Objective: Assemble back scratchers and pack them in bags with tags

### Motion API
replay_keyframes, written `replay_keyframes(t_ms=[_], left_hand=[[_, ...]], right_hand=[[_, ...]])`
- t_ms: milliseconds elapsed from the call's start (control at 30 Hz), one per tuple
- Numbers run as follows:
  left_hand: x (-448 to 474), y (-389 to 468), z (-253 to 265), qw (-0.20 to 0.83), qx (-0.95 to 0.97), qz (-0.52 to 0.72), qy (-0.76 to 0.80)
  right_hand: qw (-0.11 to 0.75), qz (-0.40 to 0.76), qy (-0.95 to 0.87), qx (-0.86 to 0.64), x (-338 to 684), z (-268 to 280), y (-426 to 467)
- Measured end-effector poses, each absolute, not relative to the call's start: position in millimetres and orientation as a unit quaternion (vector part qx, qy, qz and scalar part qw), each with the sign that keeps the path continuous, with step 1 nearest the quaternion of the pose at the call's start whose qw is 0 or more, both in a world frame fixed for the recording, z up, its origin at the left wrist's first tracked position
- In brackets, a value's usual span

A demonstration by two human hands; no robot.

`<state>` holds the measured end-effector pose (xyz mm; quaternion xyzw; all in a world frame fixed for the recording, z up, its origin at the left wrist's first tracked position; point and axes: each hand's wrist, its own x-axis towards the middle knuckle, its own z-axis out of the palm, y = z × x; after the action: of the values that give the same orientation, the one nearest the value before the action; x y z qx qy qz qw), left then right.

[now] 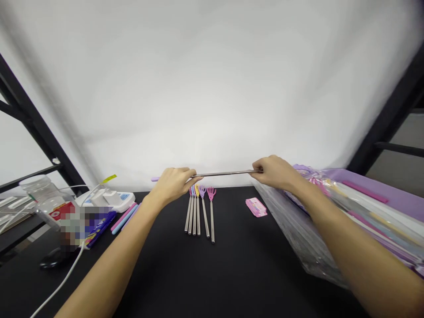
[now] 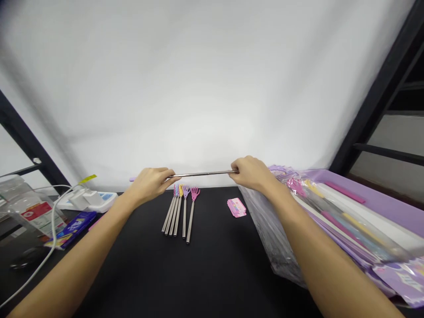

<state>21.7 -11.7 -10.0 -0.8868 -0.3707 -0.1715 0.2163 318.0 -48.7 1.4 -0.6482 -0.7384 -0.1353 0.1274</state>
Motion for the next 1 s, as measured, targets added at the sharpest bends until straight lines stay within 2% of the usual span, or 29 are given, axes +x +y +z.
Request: replay_keyframes(t_ms=[267,500,733,867,1000], left_hand=[[40.3,-21.6,-28.0,0.066,-0.925,-0.216,-0.305],[20.0,-13.1,-22.5,0.11,-0.907,-0.185,-0.363],[42.0,-24.1,-30.1,0.073,-0.927,-0.167,-0.327],[15.7,-13.4,-22.5,0.056,-0.92,-0.18,-0.342],[11.3,-14.0,-19.8,0.05,-0.928,-0.185,-0.318]], right_hand=[[0.084,-0.178,-0.751,-0.63,287.9,-3.6,-47.8],[0.076,-0.17,-0.735,-0.652,306.4,-4.8,-44.8],[0.074,-0.15,-0.797,-0.58,265.8,-16.6,-48.3],[0.033,-0.211,-0.768,-0.604,286.9,-11.1,-47.5],[0.059,-0.192,-0.759,-0.62,288.7,-16.0,-48.4]])
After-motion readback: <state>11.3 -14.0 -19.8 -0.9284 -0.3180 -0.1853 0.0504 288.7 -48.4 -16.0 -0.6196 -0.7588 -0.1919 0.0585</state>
